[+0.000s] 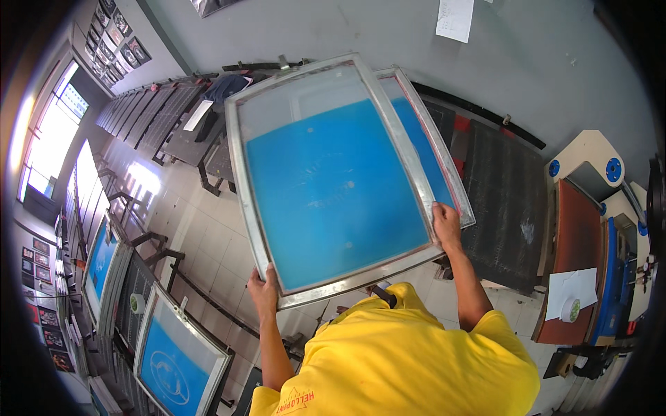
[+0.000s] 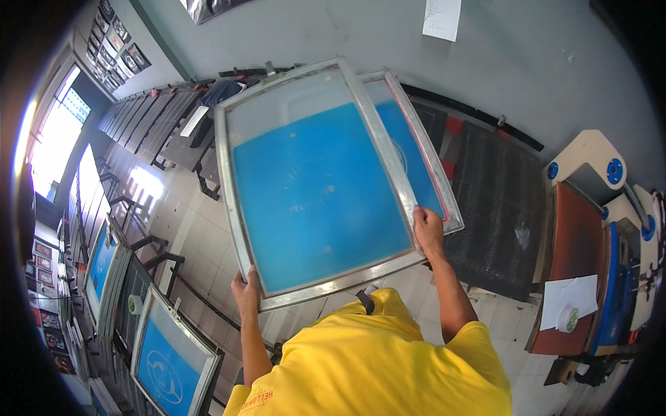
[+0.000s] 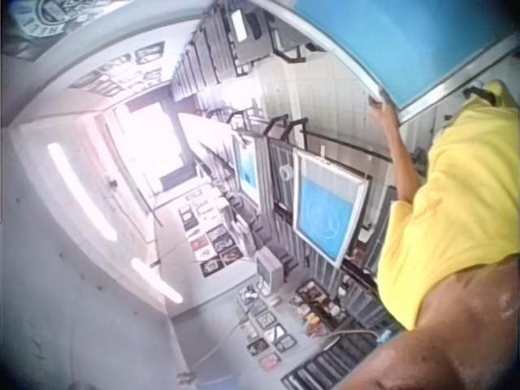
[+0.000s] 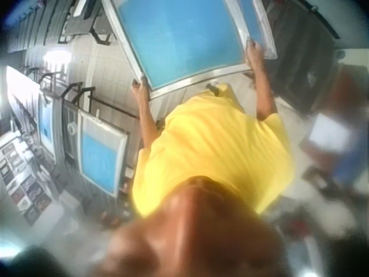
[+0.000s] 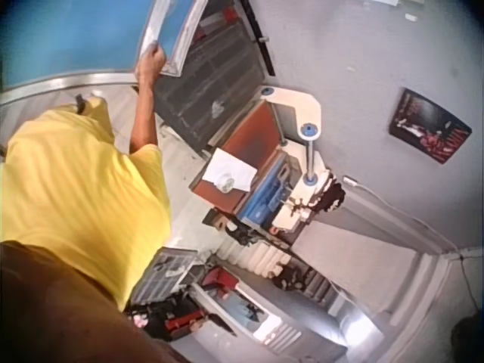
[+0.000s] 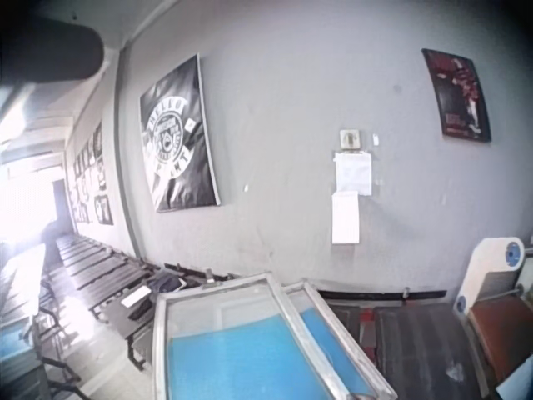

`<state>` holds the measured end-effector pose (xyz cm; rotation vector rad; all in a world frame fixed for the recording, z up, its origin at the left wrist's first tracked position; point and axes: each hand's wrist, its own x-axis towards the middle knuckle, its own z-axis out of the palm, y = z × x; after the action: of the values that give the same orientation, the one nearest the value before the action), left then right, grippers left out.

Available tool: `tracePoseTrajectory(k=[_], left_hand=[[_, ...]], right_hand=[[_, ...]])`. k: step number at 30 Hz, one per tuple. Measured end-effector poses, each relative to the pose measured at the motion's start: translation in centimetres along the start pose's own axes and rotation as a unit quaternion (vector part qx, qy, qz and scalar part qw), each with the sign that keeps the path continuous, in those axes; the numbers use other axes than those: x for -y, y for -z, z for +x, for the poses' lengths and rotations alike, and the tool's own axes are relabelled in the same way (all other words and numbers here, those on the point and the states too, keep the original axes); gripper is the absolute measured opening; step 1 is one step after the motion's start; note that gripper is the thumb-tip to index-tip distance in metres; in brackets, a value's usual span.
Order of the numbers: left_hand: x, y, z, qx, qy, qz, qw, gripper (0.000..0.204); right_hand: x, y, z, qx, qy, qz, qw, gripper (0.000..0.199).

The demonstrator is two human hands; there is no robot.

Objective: The person prepares a screen printing frame by applying tape to the edges of the screen, using a tool to secure a metal bracket, and lifting the frame to check for alignment.

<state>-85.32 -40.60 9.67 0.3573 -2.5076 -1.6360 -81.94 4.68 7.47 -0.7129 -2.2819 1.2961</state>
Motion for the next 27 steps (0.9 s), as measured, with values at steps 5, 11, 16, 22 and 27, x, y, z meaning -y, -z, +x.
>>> tracePoseTrajectory(k=[5,11,16,22,27], left_hand=[[-2.7,-5.4,1.6,0.052,0.01,0.057,0.997,0.043],[-2.9,-9.9,3.1,0.09,-0.001,0.12,0.989,0.045],[-2.5,-12.8,3.7,0.086,-0.017,0.13,0.988,0.045],[-1.4,-13.8,4.5,0.063,-0.018,0.125,0.99,0.045],[0.0,-14.2,4.7,0.054,-0.007,0.125,0.991,0.051]], right_hand=[[-2.2,3.8,2.0,-0.049,-0.027,-0.063,0.996,0.039],[-3.4,5.8,4.5,-0.054,-0.063,-0.058,0.995,0.04],[-5.0,6.8,6.7,-0.046,-0.065,-0.093,0.992,0.041],[-4.8,6.0,8.4,-0.037,-0.054,-0.102,0.993,0.04],[-7.4,5.7,8.7,-0.022,-0.063,-0.016,0.998,0.033]])
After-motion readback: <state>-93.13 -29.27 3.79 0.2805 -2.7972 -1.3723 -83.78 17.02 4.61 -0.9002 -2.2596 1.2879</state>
